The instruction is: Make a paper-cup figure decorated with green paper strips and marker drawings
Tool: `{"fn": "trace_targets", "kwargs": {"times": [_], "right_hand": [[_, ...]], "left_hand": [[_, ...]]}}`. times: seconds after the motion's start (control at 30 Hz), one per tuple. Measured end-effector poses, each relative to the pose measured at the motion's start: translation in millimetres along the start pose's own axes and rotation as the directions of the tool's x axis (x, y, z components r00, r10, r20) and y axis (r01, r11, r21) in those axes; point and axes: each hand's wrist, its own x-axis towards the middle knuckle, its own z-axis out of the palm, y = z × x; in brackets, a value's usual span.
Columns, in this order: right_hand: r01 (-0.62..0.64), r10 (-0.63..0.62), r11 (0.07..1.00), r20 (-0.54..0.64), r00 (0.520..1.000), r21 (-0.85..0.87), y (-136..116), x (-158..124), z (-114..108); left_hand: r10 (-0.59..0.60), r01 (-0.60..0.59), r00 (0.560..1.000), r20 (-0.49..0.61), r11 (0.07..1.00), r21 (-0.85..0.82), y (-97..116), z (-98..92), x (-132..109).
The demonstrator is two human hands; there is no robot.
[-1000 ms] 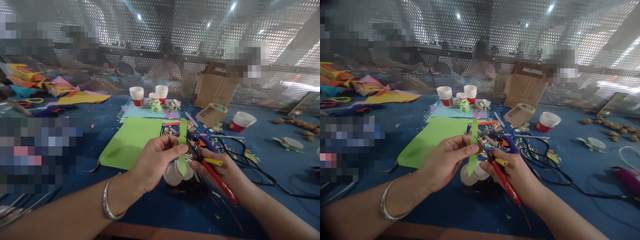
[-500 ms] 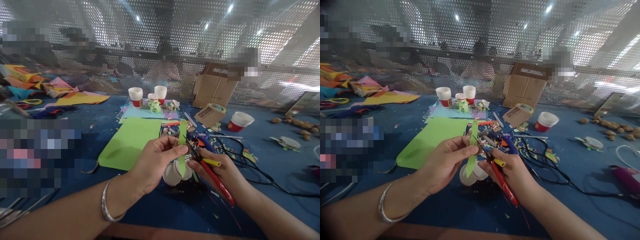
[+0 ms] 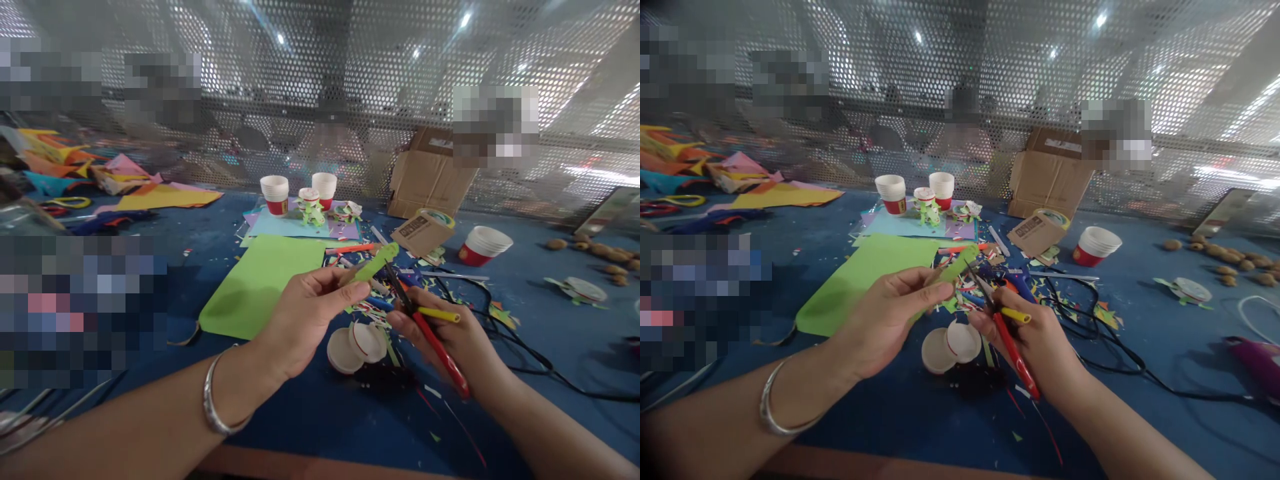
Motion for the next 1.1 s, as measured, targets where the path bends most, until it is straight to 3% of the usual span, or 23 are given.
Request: {"fn": "trace_targets", "kwargs": {"times": [0.2,0.4,0.5,0.6,0.8,1.0,1.1], "right_hand": [[0.03,-0.032,0.999,-0.147,0.989,-0.013,4.0,0.1,-4.3],[0.024,-0.052,0.995,-0.283,0.958,-0.102,-0.6,1.1,-10.7],[0.058,-0.085,0.99,-0.221,0.972,-0.126,0.7,1.0,-11.5],[0.109,-0.122,0.978,-0.063,0.991,-0.177,2.4,0.1,-9.7],[0.112,-0.089,0.969,0.109,0.99,-0.219,-1.1,0.2,-8.1],[0.153,-0.12,0.96,0.149,0.981,-0.233,-3.1,-1.4,-9.6],[0.153,-0.122,0.968,0.157,0.98,-0.199,-3.4,-2.0,-9.7]], "left_hand": [[0.006,-0.015,0.999,0.032,0.957,0.289,5.5,-7.3,2.4],[0.158,-0.135,0.987,-0.017,0.894,0.428,8.6,-15.4,8.7],[0.235,-0.217,0.971,0.046,0.779,0.589,12.3,-18.4,10.0],[0.194,-0.222,0.974,0.116,0.725,0.652,14.8,-18.9,8.3],[0.034,-0.171,0.972,0.235,0.783,0.597,14.8,-16.4,5.4],[-0.046,-0.102,0.949,0.312,0.892,0.44,13.8,-18.1,9.1],[-0.118,-0.001,0.942,0.313,0.936,0.353,13.8,-17.1,8.5]]}}
